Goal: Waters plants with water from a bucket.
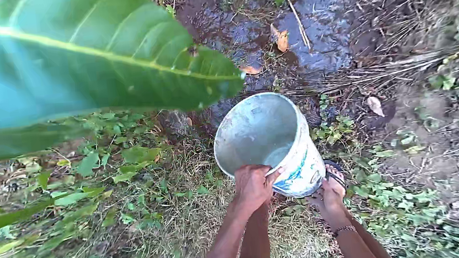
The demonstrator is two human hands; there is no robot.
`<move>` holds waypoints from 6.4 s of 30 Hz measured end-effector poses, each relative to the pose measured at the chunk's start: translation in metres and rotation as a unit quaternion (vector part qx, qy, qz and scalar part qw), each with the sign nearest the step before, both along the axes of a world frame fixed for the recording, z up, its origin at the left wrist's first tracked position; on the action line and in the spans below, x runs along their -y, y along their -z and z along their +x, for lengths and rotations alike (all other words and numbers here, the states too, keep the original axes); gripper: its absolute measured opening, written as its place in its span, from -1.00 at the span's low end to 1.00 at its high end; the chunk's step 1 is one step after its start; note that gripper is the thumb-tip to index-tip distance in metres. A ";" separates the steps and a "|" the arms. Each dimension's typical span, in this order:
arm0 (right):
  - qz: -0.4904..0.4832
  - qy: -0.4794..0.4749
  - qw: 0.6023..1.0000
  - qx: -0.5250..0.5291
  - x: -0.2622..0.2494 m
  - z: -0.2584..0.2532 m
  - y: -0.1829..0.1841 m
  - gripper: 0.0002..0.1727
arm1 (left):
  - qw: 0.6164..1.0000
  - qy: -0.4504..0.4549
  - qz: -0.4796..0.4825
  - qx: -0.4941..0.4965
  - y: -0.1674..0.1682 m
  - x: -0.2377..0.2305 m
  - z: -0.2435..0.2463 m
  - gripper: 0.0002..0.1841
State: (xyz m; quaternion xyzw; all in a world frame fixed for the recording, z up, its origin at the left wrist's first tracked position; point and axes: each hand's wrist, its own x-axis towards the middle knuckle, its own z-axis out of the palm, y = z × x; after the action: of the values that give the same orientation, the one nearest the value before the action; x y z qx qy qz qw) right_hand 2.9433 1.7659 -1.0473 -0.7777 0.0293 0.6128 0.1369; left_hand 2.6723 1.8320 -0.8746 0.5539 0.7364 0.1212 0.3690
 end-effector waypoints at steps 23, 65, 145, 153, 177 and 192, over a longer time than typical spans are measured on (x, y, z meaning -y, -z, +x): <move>0.018 -0.007 1.000 -0.007 -0.049 -0.107 -0.106 -0.44 | 0.999 -0.023 -0.030 0.005 -0.030 -0.079 -0.139 -0.43; 0.079 -0.431 0.898 0.041 -0.145 0.049 -0.137 -0.40 | 0.895 -0.440 0.017 0.074 -0.063 0.068 0.036 -0.54; 0.104 -0.169 0.979 0.053 -0.160 0.122 -0.159 -0.57 | 0.986 -0.168 -0.007 0.007 -0.106 -0.096 0.091 -0.47; 0.088 -0.221 0.966 0.102 -0.132 0.186 -0.191 -0.50 | 0.967 -0.225 -0.072 0.091 -0.092 -0.054 0.129 -0.46; 0.108 -0.417 0.894 0.125 -0.124 0.130 -0.161 -0.49 | 0.890 -0.425 -0.087 0.140 -0.008 0.076 0.089 -0.46; 0.089 -0.472 0.865 0.143 -0.063 0.119 -0.140 -0.51 | 0.868 -0.450 -0.146 0.148 0.012 0.146 0.081 -0.48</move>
State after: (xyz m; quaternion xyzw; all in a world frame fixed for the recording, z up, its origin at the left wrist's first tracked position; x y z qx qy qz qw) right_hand 3.0624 1.8289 -0.9075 -0.7621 -0.4157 0.4867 -0.0978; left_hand 2.7529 1.6862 -0.8866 0.0774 0.8517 0.2457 0.4563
